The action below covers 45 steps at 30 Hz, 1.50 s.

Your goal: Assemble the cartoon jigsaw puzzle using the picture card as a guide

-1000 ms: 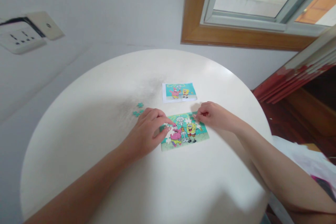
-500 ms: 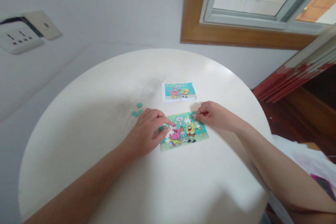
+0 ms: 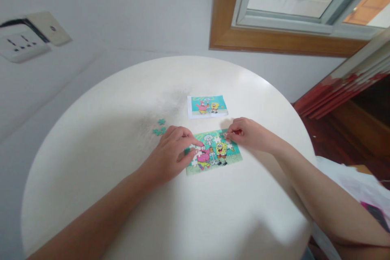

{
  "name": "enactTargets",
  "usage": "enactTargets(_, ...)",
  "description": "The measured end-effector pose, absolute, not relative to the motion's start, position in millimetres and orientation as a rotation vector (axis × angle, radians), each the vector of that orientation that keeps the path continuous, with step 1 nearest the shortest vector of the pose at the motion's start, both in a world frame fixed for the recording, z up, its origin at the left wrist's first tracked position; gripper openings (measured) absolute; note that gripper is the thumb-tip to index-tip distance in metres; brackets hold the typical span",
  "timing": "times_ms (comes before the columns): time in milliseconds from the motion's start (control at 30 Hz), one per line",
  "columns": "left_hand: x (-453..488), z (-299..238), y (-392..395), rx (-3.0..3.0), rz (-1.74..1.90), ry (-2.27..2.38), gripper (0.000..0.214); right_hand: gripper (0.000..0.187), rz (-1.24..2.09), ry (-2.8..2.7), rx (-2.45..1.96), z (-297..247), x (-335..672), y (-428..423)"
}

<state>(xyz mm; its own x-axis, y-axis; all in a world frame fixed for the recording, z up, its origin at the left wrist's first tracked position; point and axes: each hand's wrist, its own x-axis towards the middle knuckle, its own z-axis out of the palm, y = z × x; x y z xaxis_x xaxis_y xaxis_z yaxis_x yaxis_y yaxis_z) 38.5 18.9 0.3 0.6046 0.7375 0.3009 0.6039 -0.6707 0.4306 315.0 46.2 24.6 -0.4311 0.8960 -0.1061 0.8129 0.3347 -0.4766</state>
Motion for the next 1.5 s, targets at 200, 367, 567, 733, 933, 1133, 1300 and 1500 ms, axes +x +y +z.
enactTargets(200,39,0,19,2.547,0.674,1.086,0.021,0.015,0.669,-2.445,-1.559,26,314,45)
enactTargets(367,39,0,19,2.554,0.668,1.08,0.021,0.023,0.541,-2.469,-1.653,24,306,41)
enactTargets(567,39,-2,19,2.551,0.667,1.076,0.02,0.02,0.465,-2.425,-1.75,22,297,37)
enactTargets(733,40,-4,17,2.59,0.665,1.06,0.02,0.018,0.468,-2.41,-1.805,25,294,34)
enactTargets(933,43,-7,14,2.641,0.64,1.021,0.025,0.016,0.49,-2.381,-1.762,22,296,35)
enactTargets(1133,43,-9,14,2.644,0.612,1.003,0.027,0.012,0.676,-2.299,-1.711,21,298,38)
enactTargets(1300,43,-9,14,2.641,0.604,1.003,0.027,0.012,0.831,-2.198,-1.691,19,296,40)
enactTargets(1500,43,-9,15,2.648,0.618,1.0,0.026,0.011,0.821,-2.223,-1.565,16,296,40)
